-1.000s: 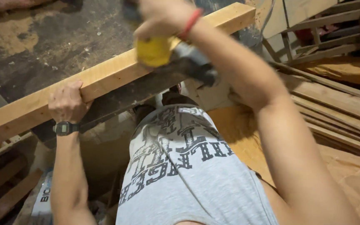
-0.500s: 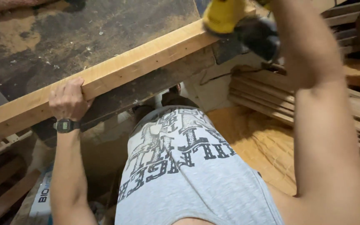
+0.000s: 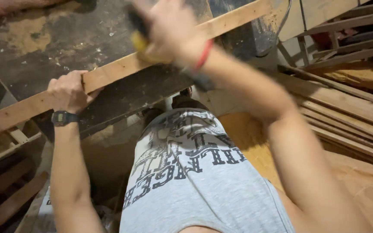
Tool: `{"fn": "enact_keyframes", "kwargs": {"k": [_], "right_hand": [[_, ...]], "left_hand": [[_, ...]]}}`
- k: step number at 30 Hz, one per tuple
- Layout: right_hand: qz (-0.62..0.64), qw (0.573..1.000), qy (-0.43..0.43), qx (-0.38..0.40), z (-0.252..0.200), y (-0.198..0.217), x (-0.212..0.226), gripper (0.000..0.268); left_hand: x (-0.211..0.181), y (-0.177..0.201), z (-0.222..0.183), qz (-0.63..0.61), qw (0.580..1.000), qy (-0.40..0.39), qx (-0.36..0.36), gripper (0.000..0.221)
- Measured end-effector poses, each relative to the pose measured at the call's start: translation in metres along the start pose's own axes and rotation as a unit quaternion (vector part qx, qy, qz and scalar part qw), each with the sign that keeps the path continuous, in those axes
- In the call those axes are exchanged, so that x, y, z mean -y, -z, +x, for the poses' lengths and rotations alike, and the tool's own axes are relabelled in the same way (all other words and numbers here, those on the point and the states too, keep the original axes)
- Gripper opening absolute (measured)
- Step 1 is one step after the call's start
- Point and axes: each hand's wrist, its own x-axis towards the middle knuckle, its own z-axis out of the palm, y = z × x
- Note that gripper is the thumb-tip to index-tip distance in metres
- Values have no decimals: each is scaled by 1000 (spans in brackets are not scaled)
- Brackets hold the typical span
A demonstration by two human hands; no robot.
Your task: Sanding the surface and edges of a wooden board using an orbital sander on a workbench.
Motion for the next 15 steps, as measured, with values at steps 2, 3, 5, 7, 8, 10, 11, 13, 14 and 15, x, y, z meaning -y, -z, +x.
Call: {"fn": "enact_keyframes", "kwargs": {"k": [2, 3, 5, 7, 8, 10, 11, 13, 14, 15], "right_hand": [[-31, 991, 45, -123, -13, -16, 46, 97], [-29, 985, 78, -150, -12, -31, 54, 96], [-27, 978, 107, -179, -13, -42, 57, 96], [25, 977, 121, -175, -16, -38, 43, 84], [25, 977, 119, -173, -14, -30, 27, 84], [33, 982, 92, -159, -10, -16, -5, 81], [34, 983, 91, -157, -10, -10, -24, 81], [61, 965, 105, -233, -8, 1, -62, 49], [63, 965, 108, -231, 6, -17, -109, 49], [48, 976, 100, -187, 16, -34, -155, 42]], "left_hand": [[7, 1, 7, -22, 1000, 0, 15, 50], [9, 4, 11, -29, 999, -7, 36, 52], [13, 6, 16, -36, 998, -18, 57, 54], [12, 5, 15, -39, 998, -8, 45, 52], [12, 4, 14, -42, 998, -9, 46, 52], [14, 1, 12, -14, 999, -8, 47, 57], [13, 1, 12, -16, 999, -9, 48, 57], [13, 2, 12, -38, 998, -4, 50, 53], [11, 4, 13, -36, 998, -1, 54, 53], [9, 7, 14, -48, 998, 1, 48, 52]]}}
